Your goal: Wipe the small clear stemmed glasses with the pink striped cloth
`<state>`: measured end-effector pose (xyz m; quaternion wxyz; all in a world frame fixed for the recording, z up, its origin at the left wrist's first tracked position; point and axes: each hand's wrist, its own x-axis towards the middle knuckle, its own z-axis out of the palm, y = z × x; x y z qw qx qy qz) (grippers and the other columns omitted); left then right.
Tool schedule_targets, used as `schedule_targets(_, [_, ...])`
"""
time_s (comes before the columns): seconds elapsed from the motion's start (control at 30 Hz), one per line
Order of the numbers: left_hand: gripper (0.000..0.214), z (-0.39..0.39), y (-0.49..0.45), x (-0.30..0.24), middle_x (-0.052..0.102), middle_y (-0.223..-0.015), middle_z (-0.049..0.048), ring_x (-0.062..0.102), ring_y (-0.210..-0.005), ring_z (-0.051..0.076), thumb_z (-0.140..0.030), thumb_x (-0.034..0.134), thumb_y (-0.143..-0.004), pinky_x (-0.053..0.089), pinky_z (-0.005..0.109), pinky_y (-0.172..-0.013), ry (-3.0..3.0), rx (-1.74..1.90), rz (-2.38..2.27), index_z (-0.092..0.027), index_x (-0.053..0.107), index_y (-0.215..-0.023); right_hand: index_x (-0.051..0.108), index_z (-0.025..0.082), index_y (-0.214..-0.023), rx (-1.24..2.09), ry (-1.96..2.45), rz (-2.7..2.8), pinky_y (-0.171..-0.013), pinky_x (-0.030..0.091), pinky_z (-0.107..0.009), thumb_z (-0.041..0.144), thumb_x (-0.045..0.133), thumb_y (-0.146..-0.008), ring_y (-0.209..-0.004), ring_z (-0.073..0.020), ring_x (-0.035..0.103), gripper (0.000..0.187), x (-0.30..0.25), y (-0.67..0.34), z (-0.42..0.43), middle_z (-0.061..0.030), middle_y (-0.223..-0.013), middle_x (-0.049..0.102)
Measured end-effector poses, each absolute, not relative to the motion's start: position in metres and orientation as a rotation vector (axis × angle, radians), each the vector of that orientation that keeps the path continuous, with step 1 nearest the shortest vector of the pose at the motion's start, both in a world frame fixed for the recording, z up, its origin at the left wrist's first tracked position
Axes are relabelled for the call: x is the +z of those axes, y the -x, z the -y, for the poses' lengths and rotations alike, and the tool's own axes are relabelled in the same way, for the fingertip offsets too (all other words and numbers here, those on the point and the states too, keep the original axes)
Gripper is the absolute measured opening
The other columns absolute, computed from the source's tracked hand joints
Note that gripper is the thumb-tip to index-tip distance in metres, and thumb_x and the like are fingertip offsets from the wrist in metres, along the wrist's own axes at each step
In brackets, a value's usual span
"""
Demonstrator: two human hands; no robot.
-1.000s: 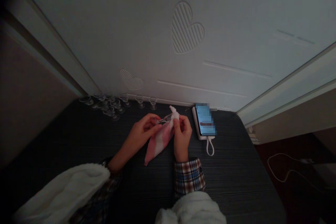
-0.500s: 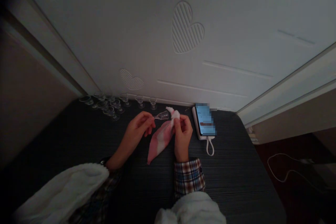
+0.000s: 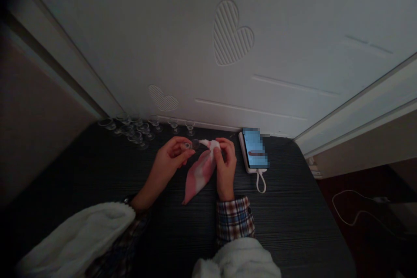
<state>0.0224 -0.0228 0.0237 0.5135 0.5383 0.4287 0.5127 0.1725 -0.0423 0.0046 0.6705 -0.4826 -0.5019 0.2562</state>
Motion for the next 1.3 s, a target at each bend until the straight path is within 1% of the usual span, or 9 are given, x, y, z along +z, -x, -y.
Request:
schedule_targets(0.17, [0.030, 0.0208, -0.0215, 0.0239, 0.057, -0.068, -0.0031, 0.048, -0.051, 0.007, -0.033, 0.071, -0.069, 0.035, 0.017, -0.043, -1.273, 1.240, -1.023, -0.018, 0.061, -0.093, 0.059, 0.018, -0.085, 0.708, 1.075, 1.041, -0.074, 0.043, -0.027, 0.037, 0.055, -0.085, -0.077, -0.0132, 0.054, 0.019, 0.0033, -0.1704, 0.0432, 0.0007, -0.080, 0.059])
schedule_targets(0.27, [0.024, 0.0212, -0.0203, 0.0242, 0.063, -0.076, 0.0009, 0.048, -0.054, 0.008, -0.036, 0.069, -0.072, 0.034, 0.019, -0.043, -1.321, 1.249, -1.063, -0.016, 0.066, -0.086, 0.059, 0.018, -0.084, 0.706, 1.064, 1.025, -0.068, 0.041, -0.024, 0.036, 0.056, -0.084, -0.071, -0.0114, 0.052, 0.018, 0.0049, -0.1691, 0.0440, 0.0022, -0.077, 0.058])
schedule_targets(0.33, [0.022, 0.0223, -0.0200, 0.0253, 0.064, -0.078, 0.0025, 0.048, -0.055, 0.008, -0.037, 0.067, -0.074, 0.033, 0.019, -0.043, -1.337, 1.236, -1.078, -0.016, 0.067, -0.081, 0.060, 0.018, -0.086, 0.712, 1.064, 1.029, -0.068, 0.042, -0.024, 0.036, 0.056, -0.085, -0.072, -0.0116, 0.053, 0.018, 0.0060, -0.1686, 0.0444, 0.0016, -0.078, 0.058])
schedule_targets(0.5, [0.023, 0.0246, -0.0206, 0.0273, 0.061, -0.068, 0.0007, 0.048, -0.053, 0.009, -0.038, 0.065, -0.076, 0.035, 0.019, -0.045, -1.294, 1.211, -1.045, -0.016, 0.067, -0.079, 0.061, 0.018, -0.087, 0.720, 1.078, 1.036, -0.069, 0.043, -0.025, 0.038, 0.057, -0.084, -0.074, -0.0123, 0.053, 0.020, 0.0067, -0.1684, 0.0443, 0.0006, -0.080, 0.060])
schedule_targets(0.7, [0.025, 0.0212, -0.0182, 0.0220, 0.067, -0.084, 0.0049, 0.055, -0.063, 0.011, -0.039, 0.064, -0.078, 0.040, 0.020, -0.049, -1.224, 1.208, -0.978, -0.015, 0.069, -0.084, 0.062, 0.018, -0.087, 0.730, 1.076, 1.053, -0.068, 0.044, -0.024, 0.037, 0.058, -0.083, -0.073, -0.0126, 0.054, 0.020, 0.0065, -0.1688, 0.0444, 0.0005, -0.079, 0.060])
schedule_targets(0.8, [0.023, 0.0206, -0.0182, 0.0204, 0.069, -0.093, 0.0059, 0.059, -0.074, 0.013, -0.035, 0.066, -0.077, 0.045, 0.020, -0.058, -1.185, 1.175, -0.900, -0.016, 0.070, -0.091, 0.063, 0.018, -0.087, 0.733, 1.073, 1.060, -0.069, 0.044, -0.025, 0.036, 0.058, -0.083, -0.074, -0.0129, 0.054, 0.019, 0.0068, -0.1689, 0.0447, 0.0002, -0.080, 0.061])
schedule_targets(0.9, [0.028, 0.0222, -0.0198, 0.0214, 0.068, -0.105, 0.0070, 0.061, -0.089, 0.016, -0.024, 0.072, -0.070, 0.050, 0.024, -0.075, -1.182, 1.136, -0.827, -0.016, 0.069, -0.097, 0.063, 0.018, -0.088, 0.734, 1.057, 1.048, -0.071, 0.044, -0.025, 0.035, 0.058, -0.083, -0.076, -0.0130, 0.055, 0.017, 0.0065, -0.1696, 0.0446, 0.0002, -0.081, 0.061])
schedule_targets(1.0, [0.031, 0.0244, -0.0215, 0.0236, 0.069, -0.105, 0.0068, 0.062, -0.094, 0.017, -0.018, 0.074, -0.065, 0.050, 0.029, -0.084, -1.181, 1.115, -0.790, -0.016, 0.068, -0.096, 0.063, 0.018, -0.087, 0.734, 1.036, 1.036, -0.072, 0.044, -0.025, 0.033, 0.059, -0.084, -0.076, -0.0126, 0.055, 0.016, 0.0056, -0.1705, 0.0442, 0.0005, -0.082, 0.061])
schedule_targets(1.3, [0.021, 0.0235, -0.0208, 0.0256, 0.072, -0.094, 0.0057, 0.064, -0.086, 0.018, -0.030, 0.072, -0.070, 0.050, 0.025, -0.071, -1.234, 1.201, -0.917, -0.017, 0.070, -0.085, 0.063, 0.018, -0.088, 0.703, 1.040, 1.005, -0.071, 0.044, -0.025, 0.032, 0.059, -0.083, -0.075, -0.0124, 0.055, 0.016, 0.0056, -0.1695, 0.0446, 0.0005, -0.081, 0.061])
